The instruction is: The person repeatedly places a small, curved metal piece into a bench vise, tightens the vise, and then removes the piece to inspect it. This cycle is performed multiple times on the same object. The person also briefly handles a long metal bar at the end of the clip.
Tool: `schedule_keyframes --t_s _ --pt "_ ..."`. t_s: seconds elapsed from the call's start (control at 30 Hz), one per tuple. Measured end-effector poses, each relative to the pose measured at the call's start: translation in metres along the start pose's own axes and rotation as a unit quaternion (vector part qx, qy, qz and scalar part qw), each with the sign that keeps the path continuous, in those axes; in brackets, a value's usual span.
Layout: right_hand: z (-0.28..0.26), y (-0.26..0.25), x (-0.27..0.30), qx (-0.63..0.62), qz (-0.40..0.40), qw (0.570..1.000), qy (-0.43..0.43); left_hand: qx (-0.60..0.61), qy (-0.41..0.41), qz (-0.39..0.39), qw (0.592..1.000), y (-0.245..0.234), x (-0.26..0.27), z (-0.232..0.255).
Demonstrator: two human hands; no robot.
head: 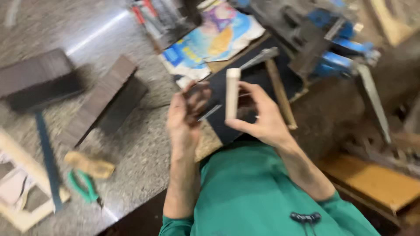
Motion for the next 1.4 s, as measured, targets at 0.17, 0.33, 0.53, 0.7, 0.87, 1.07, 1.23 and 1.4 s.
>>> schedule_keyframes --t_s 0.17,0.33,0.53,0.7,0.87,1.07,1.23,1.4 --pt "-0.065 0.008 0.01 0.089 0.024 0.99 -0.104 0.038 0.011 -0.062 0.997 0.056 0.008 0.016" --pt "-0.085 0.033 0.016 0.256 0.051 0.949 -0.176 0.084 0.043 -0.077 0.993 0.058 0.03 0.009" --pt "-0.073 0.033 0.027 0.266 0.078 0.947 -0.161 -0.092 0.042 -0.011 0.995 0.047 0.036 0.008" --pt "-0.069 0.035 0.031 0.274 0.076 0.948 -0.144 -0.048 0.059 -0.046 0.996 0.051 0.041 0.008" --pt "-0.073 0.033 0.036 0.295 0.07 0.944 -0.126 -0.266 0.102 -0.044 0.958 0.061 0.058 0.025" --pt "-0.077 0.036 0.045 0.347 0.089 0.922 -0.144 -0.248 0.156 -0.049 0.955 0.066 0.064 0.025" --pt "-0.076 0.037 0.047 0.342 0.081 0.925 -0.145 -0.186 0.127 -0.057 0.973 0.056 0.065 0.012" --pt "-0.082 0.042 0.052 0.374 0.082 0.913 -0.142 -0.158 0.119 -0.083 0.977 0.063 0.066 0.014"
Point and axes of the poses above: each hand's wrist, its own x-axis away from the middle knuckle, its own y-axis out of the palm, z = x × y, the point moved 10 cm from there along -x, towards the middle knuckle, and after that the axes turned 10 degrees about -x, right-handed, at the moved point
